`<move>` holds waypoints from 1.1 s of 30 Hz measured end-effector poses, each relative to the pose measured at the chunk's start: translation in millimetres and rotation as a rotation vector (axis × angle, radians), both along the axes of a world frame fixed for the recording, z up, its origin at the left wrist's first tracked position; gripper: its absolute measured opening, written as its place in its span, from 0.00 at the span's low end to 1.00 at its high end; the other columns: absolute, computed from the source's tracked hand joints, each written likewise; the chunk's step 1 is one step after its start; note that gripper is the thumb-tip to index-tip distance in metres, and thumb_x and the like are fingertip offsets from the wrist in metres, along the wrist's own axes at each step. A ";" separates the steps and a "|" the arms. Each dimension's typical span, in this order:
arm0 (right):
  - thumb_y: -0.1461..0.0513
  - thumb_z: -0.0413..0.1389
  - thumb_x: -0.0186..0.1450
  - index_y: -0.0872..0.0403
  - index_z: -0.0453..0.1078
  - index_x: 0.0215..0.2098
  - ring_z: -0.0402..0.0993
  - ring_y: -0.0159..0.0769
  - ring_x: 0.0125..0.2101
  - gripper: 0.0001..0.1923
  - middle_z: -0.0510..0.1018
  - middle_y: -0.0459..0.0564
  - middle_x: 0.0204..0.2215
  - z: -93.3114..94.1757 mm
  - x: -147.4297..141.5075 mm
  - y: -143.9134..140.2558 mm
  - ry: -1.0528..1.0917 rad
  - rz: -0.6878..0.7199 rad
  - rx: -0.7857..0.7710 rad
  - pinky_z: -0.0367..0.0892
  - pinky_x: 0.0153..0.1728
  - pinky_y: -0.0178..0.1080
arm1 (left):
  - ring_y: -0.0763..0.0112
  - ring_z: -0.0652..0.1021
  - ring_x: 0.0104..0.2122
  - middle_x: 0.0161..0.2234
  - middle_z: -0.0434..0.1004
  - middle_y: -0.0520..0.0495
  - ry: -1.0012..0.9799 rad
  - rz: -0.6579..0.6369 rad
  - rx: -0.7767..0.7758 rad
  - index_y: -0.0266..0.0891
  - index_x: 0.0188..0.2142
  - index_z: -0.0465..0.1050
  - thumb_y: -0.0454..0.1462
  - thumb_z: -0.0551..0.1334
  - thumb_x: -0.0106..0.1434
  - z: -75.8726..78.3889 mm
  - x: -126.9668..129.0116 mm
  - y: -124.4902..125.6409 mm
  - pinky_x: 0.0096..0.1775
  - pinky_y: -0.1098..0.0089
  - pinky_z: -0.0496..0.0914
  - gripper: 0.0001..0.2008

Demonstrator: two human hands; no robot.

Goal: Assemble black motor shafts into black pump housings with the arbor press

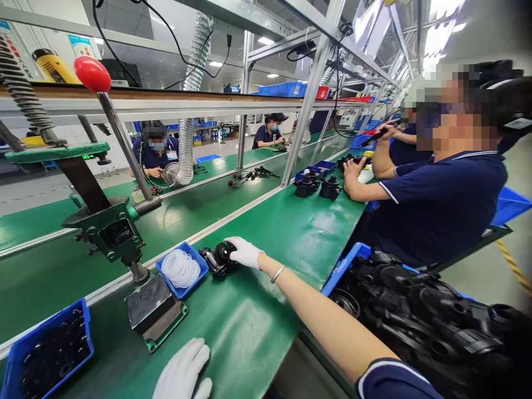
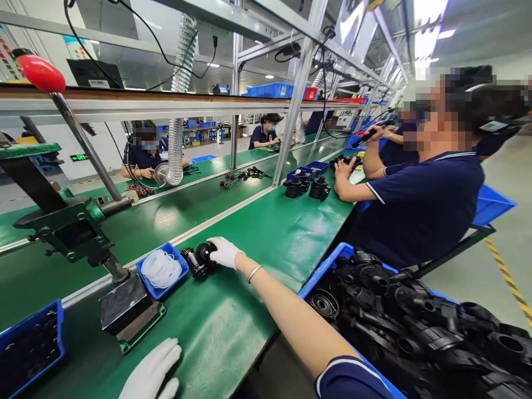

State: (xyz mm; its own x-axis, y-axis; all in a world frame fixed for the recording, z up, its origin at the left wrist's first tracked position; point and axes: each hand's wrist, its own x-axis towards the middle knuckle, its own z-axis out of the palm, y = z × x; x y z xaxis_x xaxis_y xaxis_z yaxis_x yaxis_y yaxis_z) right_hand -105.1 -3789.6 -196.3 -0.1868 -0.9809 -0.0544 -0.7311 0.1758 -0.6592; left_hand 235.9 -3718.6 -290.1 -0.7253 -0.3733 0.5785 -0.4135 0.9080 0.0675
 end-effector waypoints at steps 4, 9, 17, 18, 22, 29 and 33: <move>0.57 0.55 0.69 0.54 0.65 0.57 0.72 0.43 0.49 0.19 0.70 0.55 0.55 3.4 -10.4 -11.4 -0.134 0.013 0.125 0.71 0.48 0.51 | 0.63 0.81 0.48 0.51 0.80 0.49 -0.133 -0.069 -0.151 0.45 0.55 0.72 0.45 0.60 0.65 -9.3 2.0 -5.7 0.45 0.69 0.79 0.19; 0.58 0.56 0.69 0.55 0.64 0.57 0.74 0.42 0.47 0.20 0.71 0.55 0.53 5.9 -18.3 -14.9 -0.230 0.053 0.261 0.74 0.45 0.49 | 0.52 0.71 0.59 0.63 0.66 0.40 -0.156 0.036 -0.084 0.42 0.61 0.64 0.43 0.62 0.63 18.9 -25.2 1.3 0.50 0.61 0.77 0.28; 0.57 0.56 0.69 0.56 0.68 0.53 0.75 0.40 0.44 0.16 0.74 0.53 0.49 -0.2 -12.2 -20.1 -0.034 0.080 0.343 0.74 0.44 0.47 | 0.31 0.53 0.65 0.66 0.56 0.36 -0.084 0.106 0.073 0.45 0.60 0.63 0.40 0.65 0.59 62.8 -152.5 -50.0 0.58 0.38 0.59 0.30; 0.57 0.56 0.69 0.56 0.68 0.52 0.75 0.40 0.44 0.16 0.74 0.53 0.49 -1.7 -12.1 -19.6 0.007 0.072 0.338 0.74 0.44 0.47 | 0.32 0.55 0.64 0.64 0.59 0.36 -0.078 0.126 0.077 0.44 0.59 0.65 0.37 0.64 0.59 62.2 -162.7 -56.3 0.58 0.39 0.60 0.28; 0.56 0.56 0.69 0.56 0.69 0.51 0.74 0.39 0.43 0.15 0.74 0.52 0.48 -7.5 -14.5 -12.1 0.181 0.047 0.284 0.73 0.44 0.46 | 0.37 0.58 0.63 0.60 0.64 0.39 -0.093 0.150 0.070 0.41 0.54 0.68 0.37 0.63 0.60 54.9 -176.9 -65.9 0.54 0.44 0.65 0.21; 0.64 0.54 0.62 0.53 0.69 0.49 0.71 0.37 0.37 0.17 0.69 0.51 0.38 -14.6 -18.2 -10.5 0.430 0.140 0.180 0.64 0.43 0.40 | 0.42 0.56 0.63 0.61 0.62 0.44 -0.143 0.133 0.037 0.42 0.51 0.69 0.45 0.61 0.62 58.9 -166.1 -65.8 0.50 0.52 0.68 0.19; 0.69 0.52 0.60 0.52 0.75 0.43 0.70 0.38 0.38 0.15 0.69 0.52 0.37 -17.3 -14.1 -15.0 0.529 0.254 0.137 0.63 0.41 0.37 | 0.42 0.57 0.62 0.60 0.62 0.45 -0.144 0.113 0.014 0.43 0.50 0.70 0.45 0.58 0.64 61.3 -162.7 -67.9 0.48 0.54 0.68 0.16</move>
